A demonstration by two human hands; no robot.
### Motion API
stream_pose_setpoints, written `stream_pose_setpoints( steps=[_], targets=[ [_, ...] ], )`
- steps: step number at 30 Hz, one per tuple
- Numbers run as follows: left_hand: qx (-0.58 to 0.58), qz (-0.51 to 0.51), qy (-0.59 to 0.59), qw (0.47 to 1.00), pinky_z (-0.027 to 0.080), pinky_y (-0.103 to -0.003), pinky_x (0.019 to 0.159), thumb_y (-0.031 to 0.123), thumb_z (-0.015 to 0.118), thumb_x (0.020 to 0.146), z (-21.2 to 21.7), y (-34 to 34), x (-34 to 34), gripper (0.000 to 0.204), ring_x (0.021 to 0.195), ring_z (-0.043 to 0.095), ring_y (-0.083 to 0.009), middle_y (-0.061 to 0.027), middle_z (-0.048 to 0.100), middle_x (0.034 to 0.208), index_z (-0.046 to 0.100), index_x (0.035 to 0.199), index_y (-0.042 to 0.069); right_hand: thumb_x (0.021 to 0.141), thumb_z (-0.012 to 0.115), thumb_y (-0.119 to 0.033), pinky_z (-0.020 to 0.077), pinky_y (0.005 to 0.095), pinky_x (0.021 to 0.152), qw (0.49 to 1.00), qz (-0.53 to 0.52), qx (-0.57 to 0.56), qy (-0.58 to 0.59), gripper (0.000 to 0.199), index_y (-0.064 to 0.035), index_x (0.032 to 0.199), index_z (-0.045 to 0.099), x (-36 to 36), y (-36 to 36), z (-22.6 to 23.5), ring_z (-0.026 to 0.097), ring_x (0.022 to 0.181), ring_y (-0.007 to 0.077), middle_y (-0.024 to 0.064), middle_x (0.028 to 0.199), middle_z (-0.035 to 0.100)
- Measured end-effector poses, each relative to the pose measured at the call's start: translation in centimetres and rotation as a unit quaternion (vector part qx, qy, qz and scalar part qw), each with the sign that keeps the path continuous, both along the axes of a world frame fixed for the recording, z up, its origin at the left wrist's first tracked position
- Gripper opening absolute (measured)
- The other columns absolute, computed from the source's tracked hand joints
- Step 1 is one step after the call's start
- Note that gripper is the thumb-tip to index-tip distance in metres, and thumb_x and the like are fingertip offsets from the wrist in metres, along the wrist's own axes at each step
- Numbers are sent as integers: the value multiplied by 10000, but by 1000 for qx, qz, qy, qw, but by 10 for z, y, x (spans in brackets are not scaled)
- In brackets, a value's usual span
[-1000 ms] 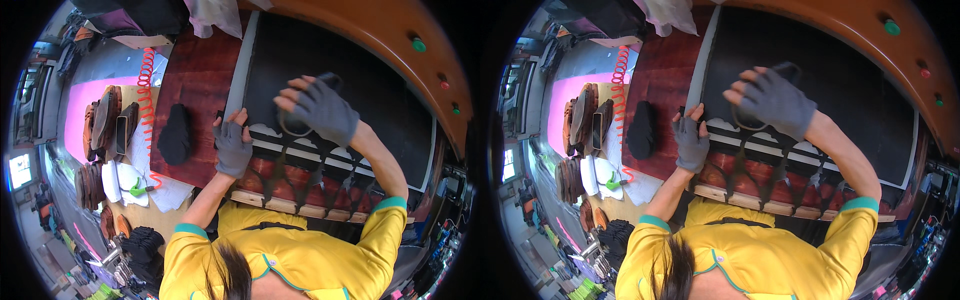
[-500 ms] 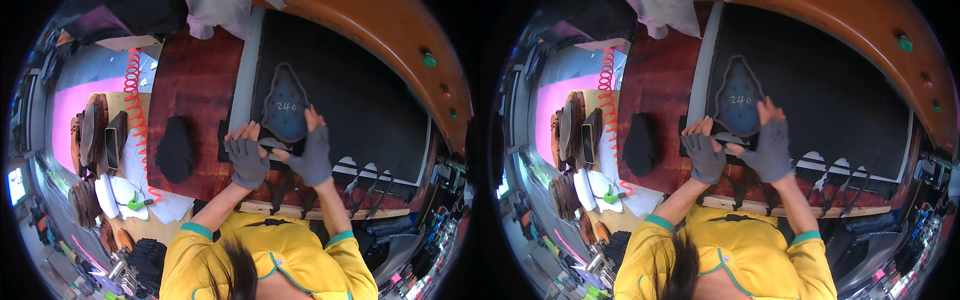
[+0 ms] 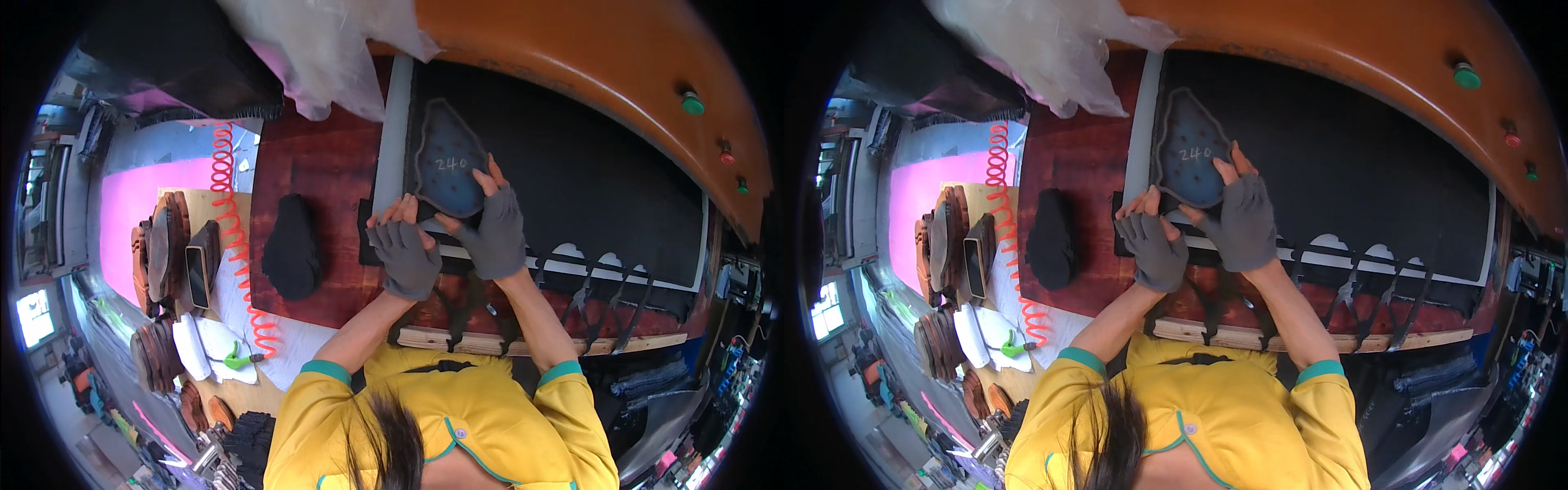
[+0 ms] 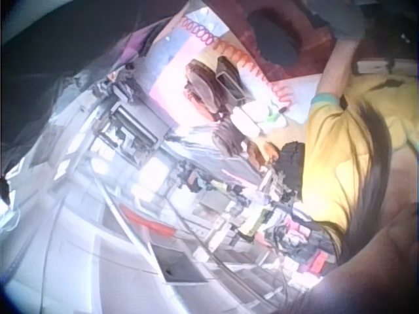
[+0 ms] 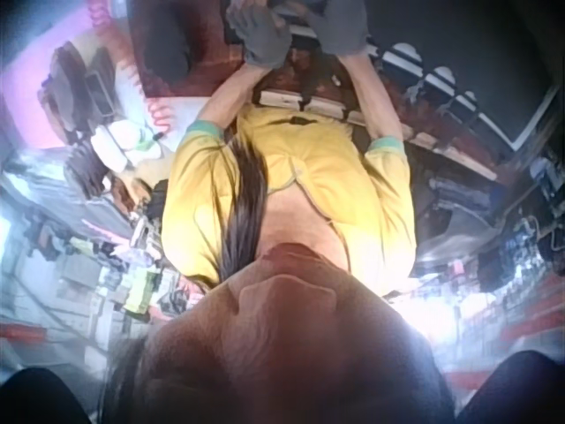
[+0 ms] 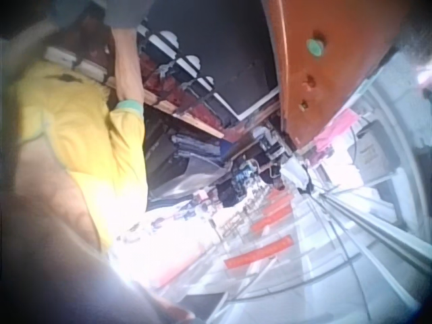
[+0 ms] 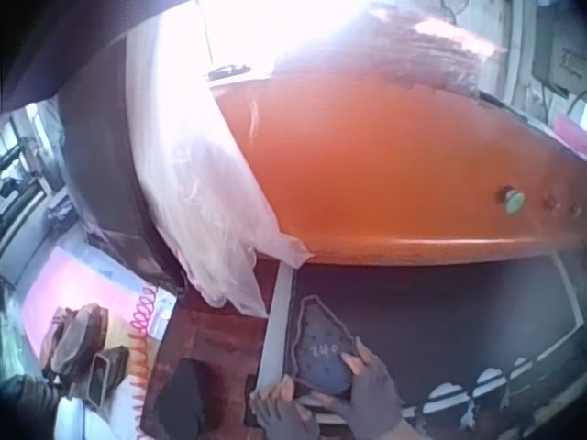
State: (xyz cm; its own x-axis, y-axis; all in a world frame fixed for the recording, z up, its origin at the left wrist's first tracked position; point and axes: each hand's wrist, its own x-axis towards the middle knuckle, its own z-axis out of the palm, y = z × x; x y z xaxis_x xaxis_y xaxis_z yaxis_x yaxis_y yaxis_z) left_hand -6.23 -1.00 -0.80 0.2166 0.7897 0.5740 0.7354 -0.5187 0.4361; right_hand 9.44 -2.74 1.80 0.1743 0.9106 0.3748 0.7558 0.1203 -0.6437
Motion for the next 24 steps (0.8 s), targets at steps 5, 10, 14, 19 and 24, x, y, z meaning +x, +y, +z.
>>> stream_pose_setpoints(
  steps=[5,10,14,19,24],
  targets=[
    [72,38,33,996,316,-555,1047,172,477,868,-22,37,18,481,1169,530,-366,-176,567,1283,511,1305,-24,722,830,-329,384,502,1068,1000,-25,11,-13,787,-51,1348,440,14,40,-3,485,1245,418,260,1417,450],
    [133,52,68,987,306,-609,1056,223,538,884,-27,81,38,407,1092,485,-484,-277,534,1176,501,1160,-74,689,838,-336,345,516,1103,983,-49,167,-64,847,-30,1362,424,27,78,-11,470,1256,416,206,1415,452],
    [34,5,26,999,338,-569,1039,155,607,854,7,98,50,422,1110,498,-450,-263,536,1195,505,1198,-68,726,833,-349,331,493,1118,971,-143,188,-47,874,2,1395,395,51,74,-4,429,1314,400,230,1426,433],
    [36,-55,69,995,392,-545,962,150,655,836,15,-1,44,421,1088,518,-410,-203,543,1218,542,1214,4,830,727,-487,146,592,1165,930,-260,245,-91,958,74,1463,276,143,49,48,274,1419,462,319,1507,288],
    [-27,-156,87,984,417,-513,890,221,662,851,-13,-21,67,313,989,521,-382,-154,546,1143,593,1109,57,910,565,-608,101,644,1145,856,-386,280,-198,1030,90,1511,104,249,85,106,169,1450,498,400,1516,179]
  ],
)
